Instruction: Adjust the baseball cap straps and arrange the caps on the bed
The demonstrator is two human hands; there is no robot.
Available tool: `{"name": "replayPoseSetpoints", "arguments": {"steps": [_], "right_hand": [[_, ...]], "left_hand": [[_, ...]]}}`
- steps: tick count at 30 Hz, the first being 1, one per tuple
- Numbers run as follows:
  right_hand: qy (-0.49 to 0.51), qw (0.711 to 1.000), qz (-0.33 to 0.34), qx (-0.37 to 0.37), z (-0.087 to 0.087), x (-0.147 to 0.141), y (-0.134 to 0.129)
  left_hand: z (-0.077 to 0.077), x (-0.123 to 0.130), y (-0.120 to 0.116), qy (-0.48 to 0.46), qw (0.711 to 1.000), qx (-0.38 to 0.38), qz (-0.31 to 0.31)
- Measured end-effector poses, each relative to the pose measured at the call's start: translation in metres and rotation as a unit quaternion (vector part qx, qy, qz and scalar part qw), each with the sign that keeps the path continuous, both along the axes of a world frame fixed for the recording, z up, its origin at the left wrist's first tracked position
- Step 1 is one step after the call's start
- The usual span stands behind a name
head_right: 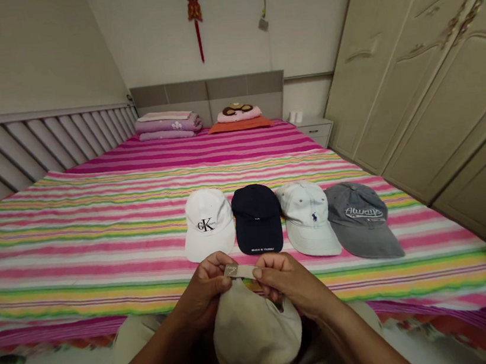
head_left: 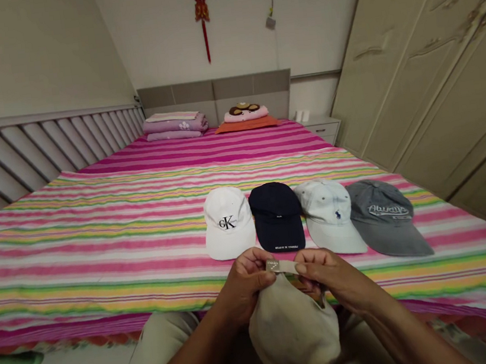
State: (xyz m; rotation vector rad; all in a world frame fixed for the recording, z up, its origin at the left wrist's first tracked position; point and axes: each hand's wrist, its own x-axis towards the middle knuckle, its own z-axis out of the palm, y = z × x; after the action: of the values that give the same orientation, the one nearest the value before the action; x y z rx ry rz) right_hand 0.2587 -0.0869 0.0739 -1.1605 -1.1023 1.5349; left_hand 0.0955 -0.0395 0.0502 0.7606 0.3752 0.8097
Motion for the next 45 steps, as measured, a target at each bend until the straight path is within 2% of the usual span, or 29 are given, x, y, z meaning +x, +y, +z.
{"name": "replayPoseSetpoints", "arguments": {"steps": [6,18,28,39,45], "right_hand": [[-0.087,0.995,-0.038,0.017,0.012,-0.005,-0.001],[-0.019,0.999,-0.044,0.006,0.005,-0.01,-0.001],[-0.006,0.999,-0.05,0.016,-0.008,-0.016,0.0],[-0.001,0.999,-0.031,0.039,-0.013,-0.012,-0.001],[0.028,0.998,-0.052,0.031,-0.01,-0.016,-0.002]], "left_hand": [[-0.005,0.003,-0.004,0.031,0.999,0.031,0.006],[-0.006,0.001,-0.007,0.078,0.994,0.056,0.044],[-0.008,0.002,-0.01,0.083,0.992,0.062,0.067],[-0.012,-0.001,-0.009,0.074,0.995,0.053,0.048],[-0.012,0.0,-0.01,0.072,0.996,0.044,0.03]]}}
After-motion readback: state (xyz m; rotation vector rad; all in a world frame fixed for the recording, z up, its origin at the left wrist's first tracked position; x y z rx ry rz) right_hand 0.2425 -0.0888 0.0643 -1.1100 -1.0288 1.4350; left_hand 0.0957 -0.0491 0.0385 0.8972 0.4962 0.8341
